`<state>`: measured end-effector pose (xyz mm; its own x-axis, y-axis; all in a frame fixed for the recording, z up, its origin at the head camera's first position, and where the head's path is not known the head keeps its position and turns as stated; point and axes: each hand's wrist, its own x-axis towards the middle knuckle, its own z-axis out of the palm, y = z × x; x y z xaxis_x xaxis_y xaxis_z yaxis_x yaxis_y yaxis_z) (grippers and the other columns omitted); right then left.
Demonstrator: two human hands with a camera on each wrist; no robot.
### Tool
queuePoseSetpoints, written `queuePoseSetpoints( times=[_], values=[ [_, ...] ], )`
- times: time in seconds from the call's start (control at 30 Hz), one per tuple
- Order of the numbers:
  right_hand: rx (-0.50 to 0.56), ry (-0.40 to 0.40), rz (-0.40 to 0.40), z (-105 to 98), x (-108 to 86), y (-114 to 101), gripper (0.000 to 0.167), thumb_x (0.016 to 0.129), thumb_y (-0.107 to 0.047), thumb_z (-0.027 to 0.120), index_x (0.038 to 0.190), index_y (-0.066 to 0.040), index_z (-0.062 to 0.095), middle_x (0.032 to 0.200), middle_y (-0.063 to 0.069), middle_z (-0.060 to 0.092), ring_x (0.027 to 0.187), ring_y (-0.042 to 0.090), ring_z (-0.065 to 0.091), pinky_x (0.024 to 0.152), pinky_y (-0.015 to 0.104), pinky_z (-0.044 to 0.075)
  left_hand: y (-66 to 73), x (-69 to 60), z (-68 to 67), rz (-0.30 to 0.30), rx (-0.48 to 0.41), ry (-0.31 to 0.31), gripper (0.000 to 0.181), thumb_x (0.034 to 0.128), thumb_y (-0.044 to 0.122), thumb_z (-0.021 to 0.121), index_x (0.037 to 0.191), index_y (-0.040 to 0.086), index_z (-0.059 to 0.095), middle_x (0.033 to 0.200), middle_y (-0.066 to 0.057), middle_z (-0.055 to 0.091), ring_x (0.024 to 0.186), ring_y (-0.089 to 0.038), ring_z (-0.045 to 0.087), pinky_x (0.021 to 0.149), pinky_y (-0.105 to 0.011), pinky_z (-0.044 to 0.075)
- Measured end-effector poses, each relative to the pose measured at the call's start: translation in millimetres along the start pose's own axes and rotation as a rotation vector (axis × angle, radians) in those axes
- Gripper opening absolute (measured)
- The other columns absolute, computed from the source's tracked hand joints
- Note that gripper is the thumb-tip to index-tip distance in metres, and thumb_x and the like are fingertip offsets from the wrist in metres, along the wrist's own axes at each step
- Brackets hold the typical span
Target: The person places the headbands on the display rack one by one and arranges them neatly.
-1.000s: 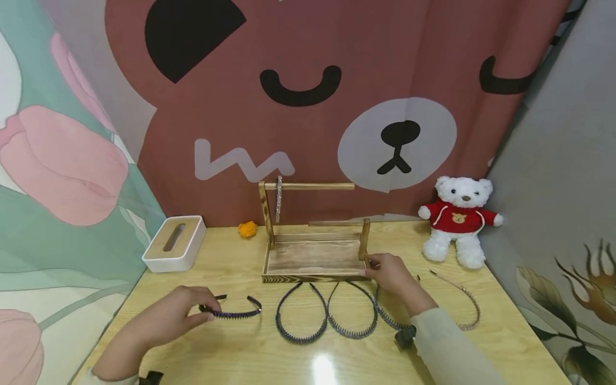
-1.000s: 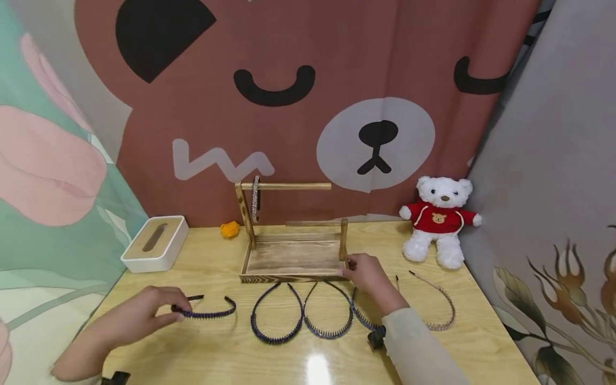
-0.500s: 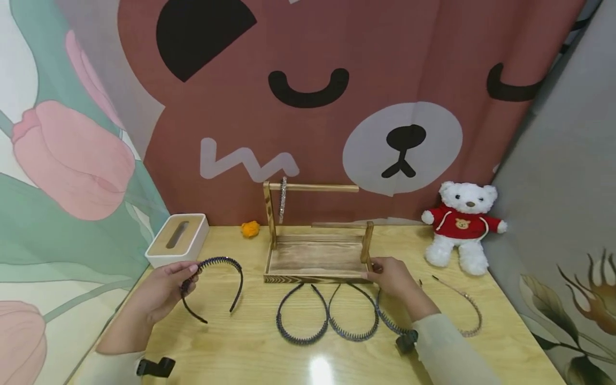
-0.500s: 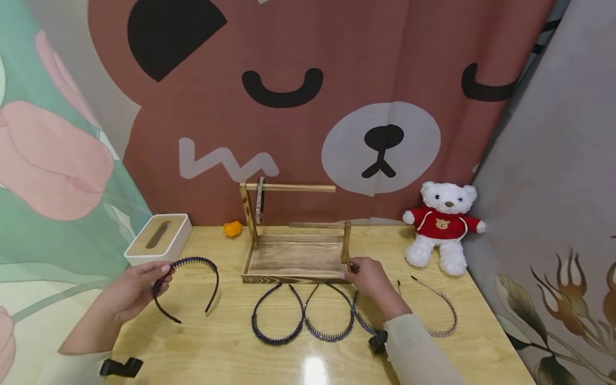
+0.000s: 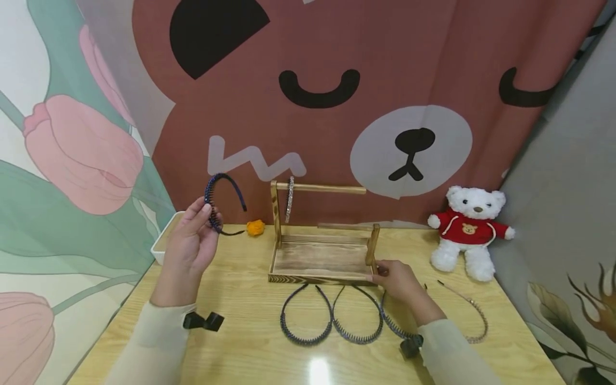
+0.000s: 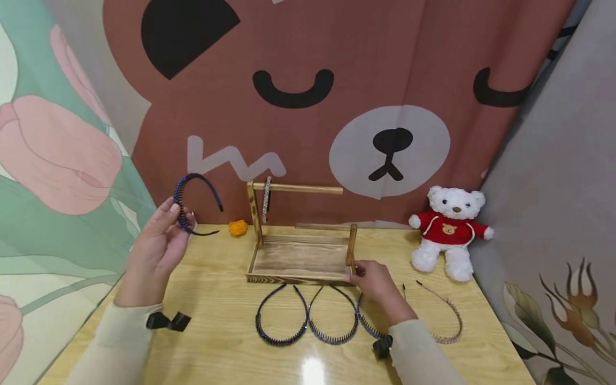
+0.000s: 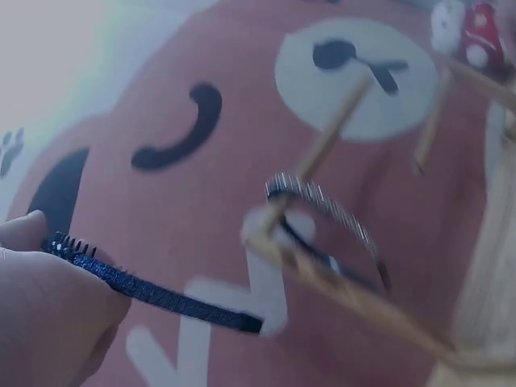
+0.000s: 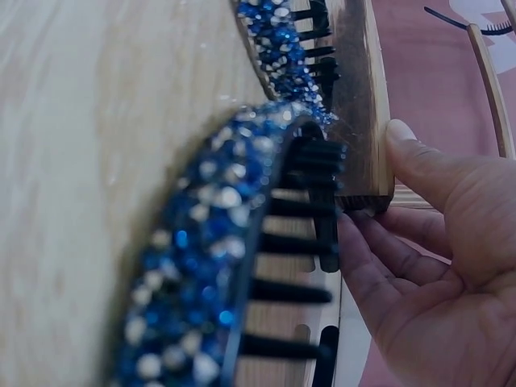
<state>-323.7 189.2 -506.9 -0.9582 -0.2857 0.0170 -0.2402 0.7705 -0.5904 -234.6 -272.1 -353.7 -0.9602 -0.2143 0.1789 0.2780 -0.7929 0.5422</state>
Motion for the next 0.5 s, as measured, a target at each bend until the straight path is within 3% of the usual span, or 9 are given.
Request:
queuePoseSetpoints(
  times=[0.13,0.27,0.37,0.5],
  values=[
    [0.013,0.001,0.022,1,-2.0,1,0.052,0.101,-0.030,0.081,0.143,-0.001,0.071,0.117,0.016,0.082,0.113,0.038,0.076,0.097,0.055,0.063,-14.8,20.6,38.5,0.035,0.053,0.014,0.012,0.1053,-0.003,0.065,0.107,0.007,0.072,0.109,-0.004,0.066,0.096,-0.017,0.061,0.091,-0.023,0.057],
    [0.028,0.003,0.031,2,-3.2,0,0.054,0.101,-0.028,0.081,0.144,0.001,0.069,0.119,0.017,0.081,0.114,0.038,0.076,0.095,0.052,0.064,-27.1,37.8,68.2,0.055,0.116,-0.023,0.012,0.1073,-0.001,0.062,0.111,0.008,0.068,0.116,-0.003,0.062,0.099,-0.016,0.058,0.093,-0.021,0.056],
    [0.030,-0.003,0.039,2,-4.3,-1,0.057,0.101,-0.028,0.081,0.147,0.003,0.066,0.123,0.018,0.079,0.116,0.038,0.075,0.094,0.052,0.064,-35.6,46.7,82.8,0.069,0.162,-0.063,0.013,0.1093,-0.001,0.058,0.111,0.009,0.067,0.115,-0.002,0.061,0.098,-0.015,0.058,0.092,-0.021,0.055],
    [0.022,0.001,0.043,1,-3.6,-1,0.060,0.101,-0.031,0.081,0.148,0.003,0.065,0.125,0.018,0.079,0.118,0.038,0.074,0.096,0.052,0.064,-47.5,55.8,90.4,0.070,0.250,-0.109,0.017,0.1103,-0.002,0.057,0.108,0.012,0.068,0.109,0.000,0.063,0.096,-0.014,0.059,0.088,-0.021,0.054]
  ],
)
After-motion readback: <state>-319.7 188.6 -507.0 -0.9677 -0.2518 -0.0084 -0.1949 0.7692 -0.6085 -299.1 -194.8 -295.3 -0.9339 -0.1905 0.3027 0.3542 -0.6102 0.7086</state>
